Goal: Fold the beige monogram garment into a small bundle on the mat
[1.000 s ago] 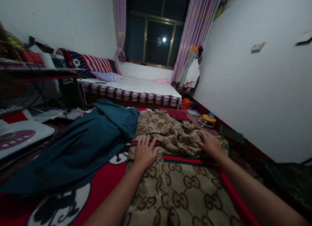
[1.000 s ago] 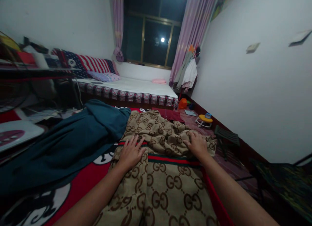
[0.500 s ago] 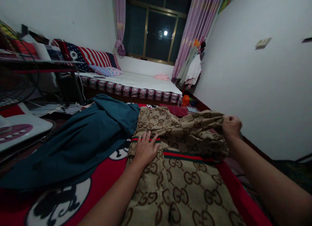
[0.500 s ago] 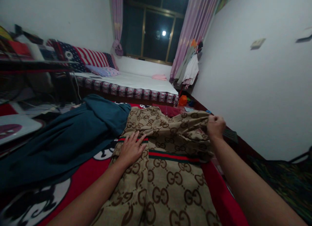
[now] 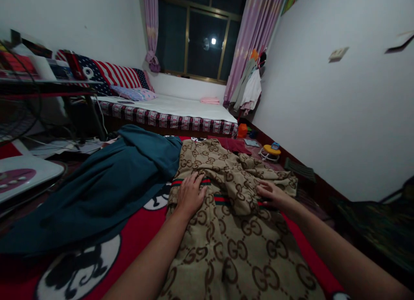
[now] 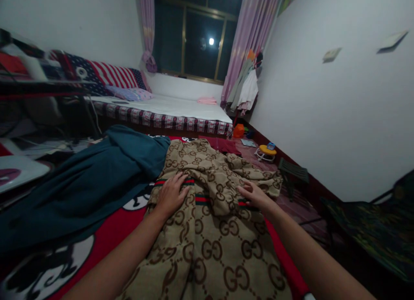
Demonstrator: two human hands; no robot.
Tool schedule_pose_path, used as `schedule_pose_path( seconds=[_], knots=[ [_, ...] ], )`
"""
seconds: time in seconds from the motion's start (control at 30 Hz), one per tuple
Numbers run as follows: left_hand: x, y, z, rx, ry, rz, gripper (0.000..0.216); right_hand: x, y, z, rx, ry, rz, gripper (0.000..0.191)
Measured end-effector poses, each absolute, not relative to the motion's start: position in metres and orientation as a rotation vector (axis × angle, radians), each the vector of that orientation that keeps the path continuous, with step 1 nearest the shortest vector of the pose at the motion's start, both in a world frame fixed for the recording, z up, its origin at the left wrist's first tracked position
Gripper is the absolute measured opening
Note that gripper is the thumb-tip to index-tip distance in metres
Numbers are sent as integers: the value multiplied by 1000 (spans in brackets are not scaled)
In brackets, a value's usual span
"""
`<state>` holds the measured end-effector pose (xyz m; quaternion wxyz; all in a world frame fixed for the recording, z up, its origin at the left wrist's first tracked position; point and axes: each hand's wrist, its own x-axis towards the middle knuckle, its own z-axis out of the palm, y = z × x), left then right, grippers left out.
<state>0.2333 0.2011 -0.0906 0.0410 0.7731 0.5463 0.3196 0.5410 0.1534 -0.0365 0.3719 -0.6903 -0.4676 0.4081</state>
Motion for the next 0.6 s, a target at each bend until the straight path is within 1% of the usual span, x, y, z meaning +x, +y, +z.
schedule_pose_path(
  seconds=[0.13,0.2,0.27,0.3,0.33,0.37,0.43,0.47,0.5,0.53,0.6],
  knots=[
    [235,200,-90,2446,1604,960,51,527,164,-49,-1700,-1373,928,86],
    [236,200,-90,2486,1575,901,51,511,168,-53,-1658,-1495,780,93],
    [237,199,-89,2514,1559,852,45,492,168,-55,-1652,-1673,555,94],
    [237,199,-89,2524,1552,847,42,482,166,-55,-1670,-1777,443,91],
    [237,199,-90,2531,1544,854,40,475,165,-55,-1703,-1878,348,83],
    [236,199,-90,2535,1536,868,39,470,163,-53,-1746,-1968,290,69],
    [236,200,-91,2536,1522,893,38,473,162,-45,-1780,-2068,305,37],
    [236,200,-92,2534,1517,901,37,480,163,-38,-1737,-2034,344,28],
    [236,201,-93,2528,1512,908,37,492,164,-29,-1660,-1916,360,25],
    [236,202,-93,2520,1502,919,36,508,167,-19,-1554,-1733,349,27],
    [236,204,-93,2478,1475,984,37,544,172,1,-1372,-1217,227,37]
  ],
)
